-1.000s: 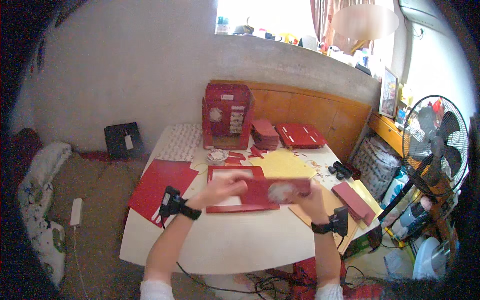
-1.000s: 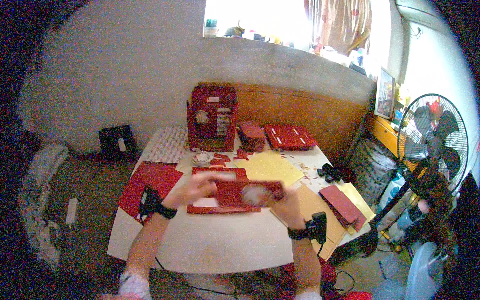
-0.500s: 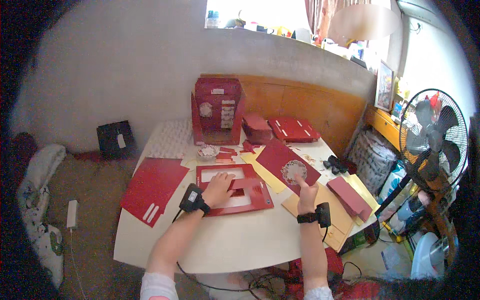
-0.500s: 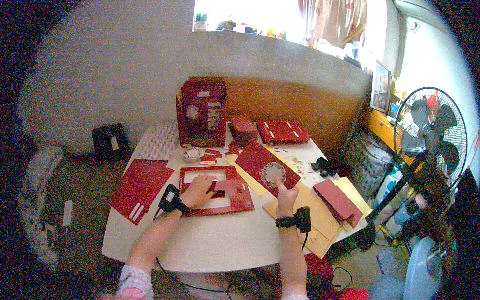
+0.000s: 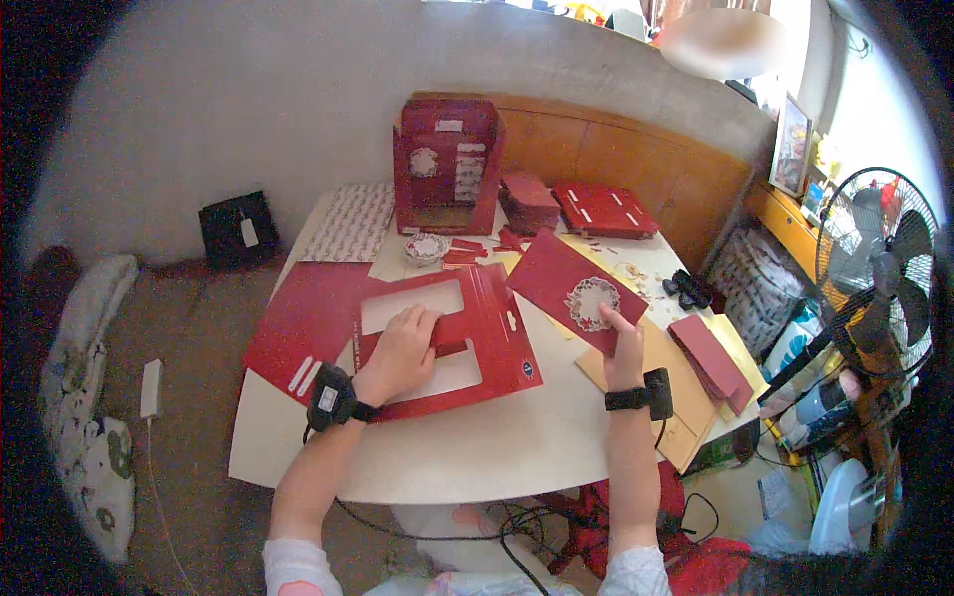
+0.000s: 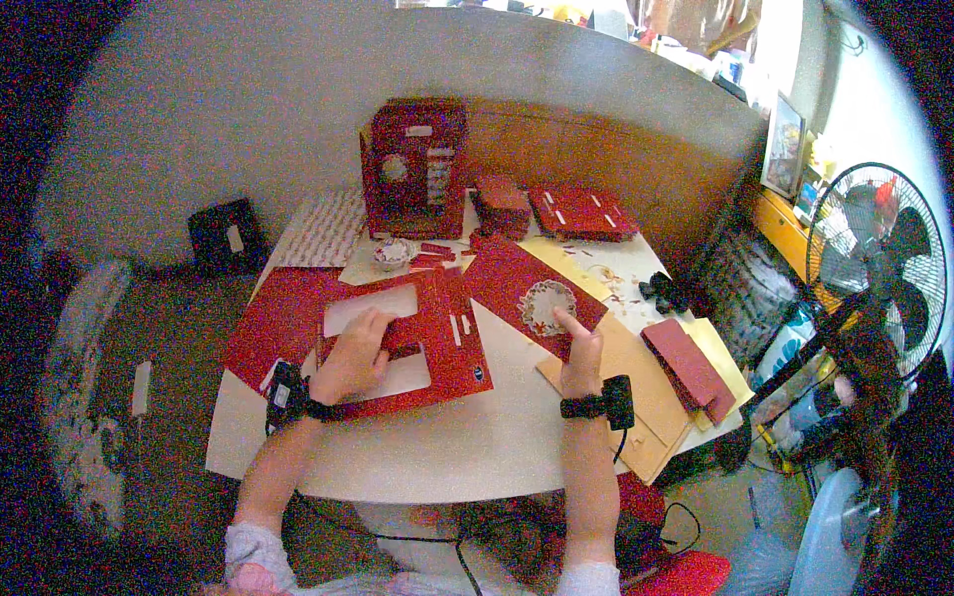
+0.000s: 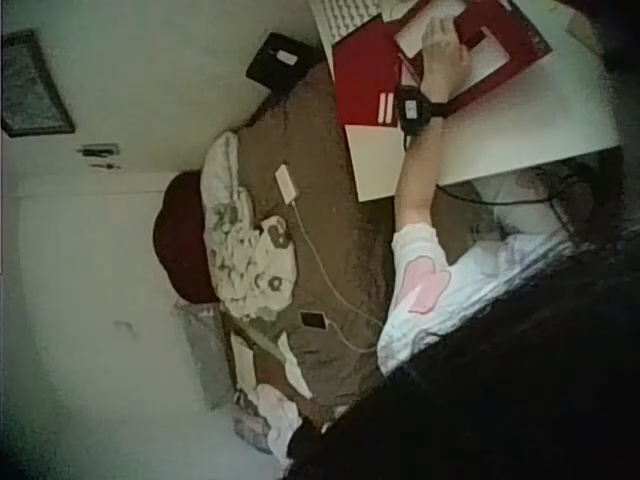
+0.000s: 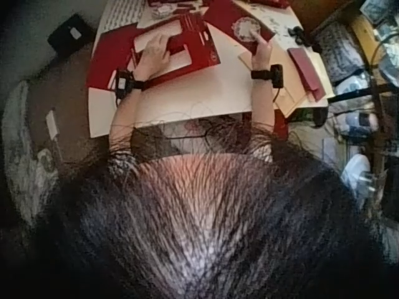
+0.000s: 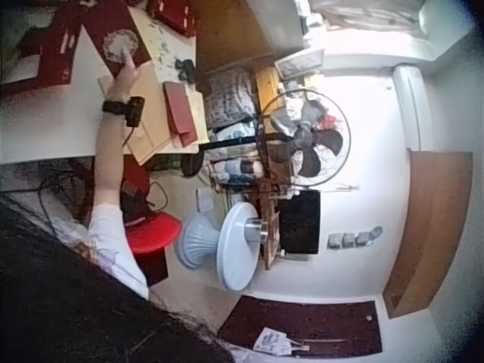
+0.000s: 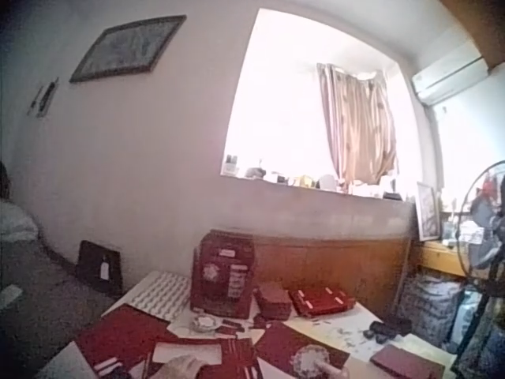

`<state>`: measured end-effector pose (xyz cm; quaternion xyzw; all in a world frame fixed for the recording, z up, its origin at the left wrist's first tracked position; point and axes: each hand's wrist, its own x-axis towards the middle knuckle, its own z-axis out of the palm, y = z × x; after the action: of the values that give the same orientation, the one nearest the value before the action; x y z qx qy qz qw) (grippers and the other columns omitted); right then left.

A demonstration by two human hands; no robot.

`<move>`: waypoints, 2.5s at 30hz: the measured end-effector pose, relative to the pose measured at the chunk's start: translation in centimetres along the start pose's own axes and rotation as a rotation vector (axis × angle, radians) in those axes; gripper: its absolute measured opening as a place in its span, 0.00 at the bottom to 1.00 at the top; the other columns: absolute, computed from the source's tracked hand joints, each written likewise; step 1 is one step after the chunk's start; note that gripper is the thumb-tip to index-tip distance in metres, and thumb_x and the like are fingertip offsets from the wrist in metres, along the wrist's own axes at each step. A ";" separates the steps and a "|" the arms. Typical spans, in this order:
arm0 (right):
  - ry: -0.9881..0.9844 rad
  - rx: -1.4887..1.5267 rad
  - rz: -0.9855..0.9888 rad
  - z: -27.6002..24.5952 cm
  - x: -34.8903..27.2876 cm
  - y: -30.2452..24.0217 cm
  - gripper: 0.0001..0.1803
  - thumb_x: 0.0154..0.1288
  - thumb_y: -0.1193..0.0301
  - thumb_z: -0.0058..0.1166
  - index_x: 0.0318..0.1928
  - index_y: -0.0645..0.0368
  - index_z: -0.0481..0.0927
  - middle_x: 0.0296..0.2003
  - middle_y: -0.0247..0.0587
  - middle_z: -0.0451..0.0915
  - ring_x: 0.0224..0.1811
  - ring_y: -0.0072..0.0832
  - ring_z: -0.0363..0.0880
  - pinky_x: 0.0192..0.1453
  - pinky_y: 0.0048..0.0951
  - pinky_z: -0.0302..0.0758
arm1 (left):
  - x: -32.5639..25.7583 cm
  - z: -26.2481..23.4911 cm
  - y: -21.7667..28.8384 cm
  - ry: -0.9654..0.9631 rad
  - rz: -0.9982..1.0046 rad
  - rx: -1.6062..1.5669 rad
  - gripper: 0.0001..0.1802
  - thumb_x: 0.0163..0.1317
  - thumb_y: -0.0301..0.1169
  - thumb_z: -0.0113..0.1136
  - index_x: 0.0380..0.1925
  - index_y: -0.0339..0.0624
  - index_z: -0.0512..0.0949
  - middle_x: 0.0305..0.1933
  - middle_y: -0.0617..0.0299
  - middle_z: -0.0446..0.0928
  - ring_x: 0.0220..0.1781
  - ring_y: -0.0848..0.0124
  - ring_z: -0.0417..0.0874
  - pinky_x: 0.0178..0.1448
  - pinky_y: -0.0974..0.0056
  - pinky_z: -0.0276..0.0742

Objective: Assembling red paper money wallets or card holders by folding and applying decorative elements.

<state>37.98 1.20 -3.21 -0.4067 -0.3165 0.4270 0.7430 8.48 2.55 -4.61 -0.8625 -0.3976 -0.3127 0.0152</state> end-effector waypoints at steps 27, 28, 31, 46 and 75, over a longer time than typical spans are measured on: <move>-0.356 -0.197 0.257 -2.3 0.1 -0.9 0.19 0.45 0.76 0.57 0.42 0.63 0.72 0.35 0.39 0.77 0.35 0.27 0.76 0.42 0.26 0.73 | -1.0 -0.9 -0.2 0.343 0.156 0.114 0.17 0.31 0.20 0.53 0.28 0.40 0.66 0.27 0.54 0.66 0.33 0.57 0.69 0.39 0.57 0.63; -0.361 -0.195 0.256 -2.3 0.1 -0.8 0.19 0.45 0.76 0.57 0.42 0.63 0.72 0.35 0.39 0.77 0.35 0.27 0.76 0.42 0.26 0.73 | -1.1 -0.8 -0.4 0.362 0.161 0.124 0.17 0.31 0.20 0.53 0.28 0.40 0.66 0.27 0.55 0.66 0.33 0.57 0.69 0.39 0.58 0.63; -0.390 -0.268 0.249 -2.1 -0.1 -1.0 0.20 0.44 0.76 0.58 0.42 0.63 0.72 0.36 0.39 0.77 0.35 0.27 0.76 0.42 0.26 0.73 | -1.1 -1.0 -0.2 0.365 0.187 0.136 0.15 0.33 0.20 0.52 0.27 0.40 0.66 0.26 0.56 0.66 0.32 0.58 0.69 0.38 0.59 0.63; -0.409 -0.189 0.103 -1.4 -1.0 -0.3 0.23 0.43 0.77 0.58 0.44 0.62 0.71 0.40 0.40 0.76 0.40 0.29 0.75 0.46 0.29 0.71 | -1.2 -1.7 2.0 0.340 0.416 0.250 0.07 0.44 0.26 0.50 0.26 0.41 0.66 0.24 0.61 0.66 0.30 0.67 0.69 0.36 0.64 0.65; -0.296 -0.061 0.102 -0.4 -2.3 1.4 0.24 0.47 0.82 0.50 0.48 0.62 0.65 0.43 0.43 0.72 0.43 0.33 0.73 0.47 0.35 0.73 | -1.2 -2.9 2.4 0.342 0.390 0.232 0.07 0.42 0.25 0.50 0.26 0.39 0.70 0.22 0.61 0.68 0.28 0.66 0.70 0.35 0.64 0.63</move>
<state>36.82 -0.53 -4.95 -0.3771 -0.4143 0.5098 0.6528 8.05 -0.74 -2.45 -0.8500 -0.2491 -0.3971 0.2405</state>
